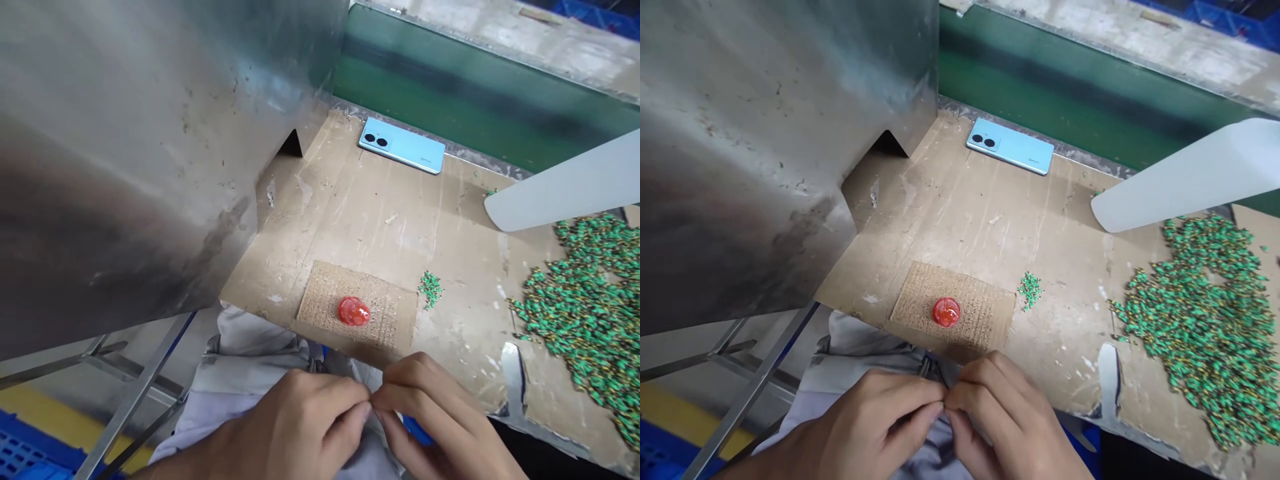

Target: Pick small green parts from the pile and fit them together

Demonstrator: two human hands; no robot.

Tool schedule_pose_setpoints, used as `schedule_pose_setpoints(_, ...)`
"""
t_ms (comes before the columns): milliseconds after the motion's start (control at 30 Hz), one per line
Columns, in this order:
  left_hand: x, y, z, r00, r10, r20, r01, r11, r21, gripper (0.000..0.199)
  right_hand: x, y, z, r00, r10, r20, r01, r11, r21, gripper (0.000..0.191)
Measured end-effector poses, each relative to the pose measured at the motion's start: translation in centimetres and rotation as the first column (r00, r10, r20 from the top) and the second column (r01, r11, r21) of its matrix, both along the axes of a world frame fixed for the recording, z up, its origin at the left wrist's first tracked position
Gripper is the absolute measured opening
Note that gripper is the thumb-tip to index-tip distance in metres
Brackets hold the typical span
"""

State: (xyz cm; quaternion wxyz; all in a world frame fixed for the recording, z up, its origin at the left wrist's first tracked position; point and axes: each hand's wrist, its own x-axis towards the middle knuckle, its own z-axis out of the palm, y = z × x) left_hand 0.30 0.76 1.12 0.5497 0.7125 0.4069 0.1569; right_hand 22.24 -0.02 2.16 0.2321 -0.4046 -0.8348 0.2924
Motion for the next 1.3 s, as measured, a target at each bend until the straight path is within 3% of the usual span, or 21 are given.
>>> schedule_pose_setpoints(67,-0.2,0.0,-0.2,1.0,0.013,0.013,-0.014,0.995,0.098,0.028,-0.2,0.4,-0.2,0.999,-0.001,-0.051,0.0,1.0,-0.02,0.011)
schedule_pose_setpoints(167,-0.3,-0.1,-1.1,0.983,0.139,0.121,-0.158,0.973,0.171,0.025,-0.4,1.2,-0.6,0.994,-0.031,-0.108,0.027,0.999,-0.046,0.011)
schedule_pose_setpoints(267,-0.2,-0.2,-2.5,0.952,0.261,0.163,-0.29,0.938,0.189,0.022,-0.6,2.2,-1.2,0.98,-0.165,-0.111,0.169,0.985,0.028,0.014)
schedule_pose_setpoints(367,-0.2,-0.2,-3.8,0.938,0.311,0.15,-0.341,0.902,0.263,0.025,-1.0,2.9,-1.9,0.959,-0.271,-0.079,0.279,0.951,0.131,0.019)
schedule_pose_setpoints(533,-0.3,-0.2,-4.7,0.946,0.271,0.179,-0.32,0.873,0.368,0.034,-1.3,3.6,-2.5,0.964,-0.26,-0.061,0.267,0.95,0.161,0.018)
schedule_pose_setpoints(967,0.1,-0.1,-5.2,0.957,0.247,0.155,-0.289,0.871,0.397,0.036,-0.7,3.9,-2.4,0.976,-0.217,-0.025,0.219,0.969,0.113,0.013)
schedule_pose_setpoints(1067,0.1,0.0,-5.1,0.955,0.246,0.166,-0.293,0.868,0.402,0.036,0.3,3.9,-1.9,0.947,-0.318,-0.048,0.321,0.939,0.125,0.01)
schedule_pose_setpoints(1167,0.1,0.1,-4.9,0.951,0.237,0.198,-0.3,0.864,0.405,0.036,1.5,3.9,-1.9,0.87,-0.494,0.0,0.484,0.852,0.2,0.006)
schedule_pose_setpoints(1300,0.3,0.1,-4.8,0.948,0.228,0.22,-0.302,0.861,0.41,0.039,2.0,4.0,-3.1,0.827,-0.549,0.117,0.515,0.825,0.233,0.008)
